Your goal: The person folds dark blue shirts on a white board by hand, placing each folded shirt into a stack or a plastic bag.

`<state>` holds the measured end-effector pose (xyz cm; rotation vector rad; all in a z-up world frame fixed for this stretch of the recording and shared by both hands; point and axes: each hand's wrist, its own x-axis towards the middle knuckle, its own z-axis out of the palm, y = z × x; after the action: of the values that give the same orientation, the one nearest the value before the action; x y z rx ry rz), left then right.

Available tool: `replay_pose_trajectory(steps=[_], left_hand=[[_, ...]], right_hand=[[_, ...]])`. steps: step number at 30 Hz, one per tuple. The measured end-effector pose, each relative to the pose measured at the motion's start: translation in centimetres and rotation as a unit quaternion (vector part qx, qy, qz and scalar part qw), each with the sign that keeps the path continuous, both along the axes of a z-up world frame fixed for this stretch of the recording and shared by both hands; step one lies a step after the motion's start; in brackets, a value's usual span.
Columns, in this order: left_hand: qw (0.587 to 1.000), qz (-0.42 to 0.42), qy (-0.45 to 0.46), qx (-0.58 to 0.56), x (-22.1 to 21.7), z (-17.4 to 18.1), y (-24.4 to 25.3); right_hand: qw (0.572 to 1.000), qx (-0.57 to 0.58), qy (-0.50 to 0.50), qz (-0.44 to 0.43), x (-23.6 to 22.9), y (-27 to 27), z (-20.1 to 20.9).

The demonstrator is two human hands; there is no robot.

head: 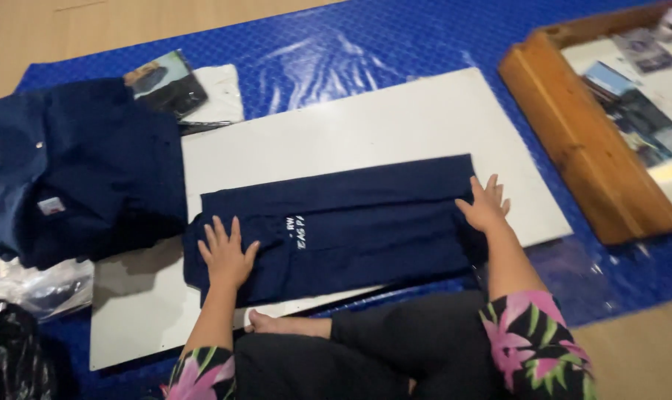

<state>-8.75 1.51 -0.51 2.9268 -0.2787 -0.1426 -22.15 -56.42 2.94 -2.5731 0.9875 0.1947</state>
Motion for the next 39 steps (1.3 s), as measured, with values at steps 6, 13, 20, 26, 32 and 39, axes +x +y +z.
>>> replay_pose_trajectory(steps=[6,13,20,26,32,39], left_hand=[[0.995,0.006,0.087,-0.039,-4.8,1.4,-2.3],[0.978,-0.112,0.162,-0.063,-13.0,3.9,-12.2],[0.977,-0.115,0.155,-0.088,-13.4,3.1,-14.3],[0.929,-0.061,0.085,-0.354,-9.9,-3.7,-17.7],[0.626,0.072,0.403,-0.664,-9.7,0.1,-30.9],[0.487,0.113,0.502,-0.706,-6.8,-0.7,-39.9]], right_hand=[[0.992,0.012,-0.068,-0.103,-4.7,-9.0,-9.7],[0.994,0.041,0.004,-0.102,-6.4,-9.1,-12.3],[0.989,0.066,-0.004,-0.129,-6.8,-4.0,-4.2],[0.985,0.137,-0.001,-0.109,-6.6,0.1,2.0],[0.974,0.218,-0.05,-0.046,-4.7,-0.2,1.5],[0.955,0.245,-0.019,0.167,-2.1,6.1,7.3]])
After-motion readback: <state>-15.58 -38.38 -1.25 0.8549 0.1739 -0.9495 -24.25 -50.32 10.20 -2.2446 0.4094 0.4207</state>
